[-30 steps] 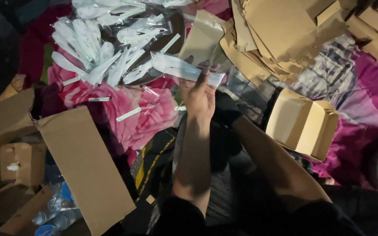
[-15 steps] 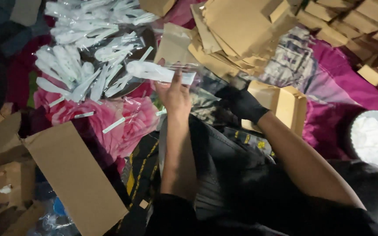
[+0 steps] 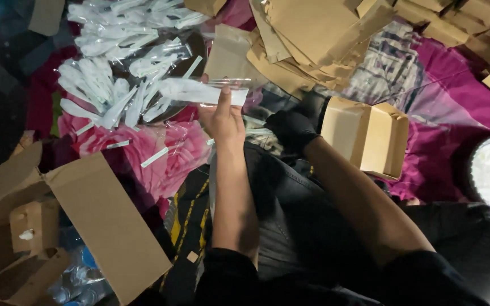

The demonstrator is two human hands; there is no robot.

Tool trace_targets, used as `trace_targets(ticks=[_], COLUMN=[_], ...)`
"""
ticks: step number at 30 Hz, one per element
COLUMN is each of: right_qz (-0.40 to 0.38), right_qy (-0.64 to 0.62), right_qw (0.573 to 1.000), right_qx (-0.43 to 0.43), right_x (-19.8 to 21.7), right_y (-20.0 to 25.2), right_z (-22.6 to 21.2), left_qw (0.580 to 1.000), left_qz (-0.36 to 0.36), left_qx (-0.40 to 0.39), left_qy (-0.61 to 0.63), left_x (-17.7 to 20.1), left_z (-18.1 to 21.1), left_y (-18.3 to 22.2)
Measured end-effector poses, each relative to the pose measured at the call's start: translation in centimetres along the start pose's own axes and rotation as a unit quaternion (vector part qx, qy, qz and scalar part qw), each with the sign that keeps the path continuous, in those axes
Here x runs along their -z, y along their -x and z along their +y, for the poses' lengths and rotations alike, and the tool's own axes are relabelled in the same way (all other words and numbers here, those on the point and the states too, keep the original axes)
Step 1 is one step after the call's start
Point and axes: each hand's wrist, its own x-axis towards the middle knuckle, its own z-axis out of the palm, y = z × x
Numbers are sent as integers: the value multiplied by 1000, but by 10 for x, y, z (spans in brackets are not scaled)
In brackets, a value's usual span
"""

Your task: Packaging plastic utensils into individual sleeves and then into small cardboard boxes.

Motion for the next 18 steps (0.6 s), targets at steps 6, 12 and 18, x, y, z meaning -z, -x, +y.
trace_targets(ticks=[6, 12, 18], right_qz=[178, 268, 312], right_qy=[-154, -86, -256], right_qw=[966, 953, 915], right_qx=[106, 116, 9], right_x=[25, 140, 210], right_y=[30, 130, 233], right_z=[30, 32, 11], left_qw=[999, 999, 995], left_qz=[6, 7, -50], left_qx=[29, 17, 91], left_qy=[-15, -28, 5], left_x=[-3, 3, -48], left_z=[-2, -27, -31], left_y=[2, 13, 51])
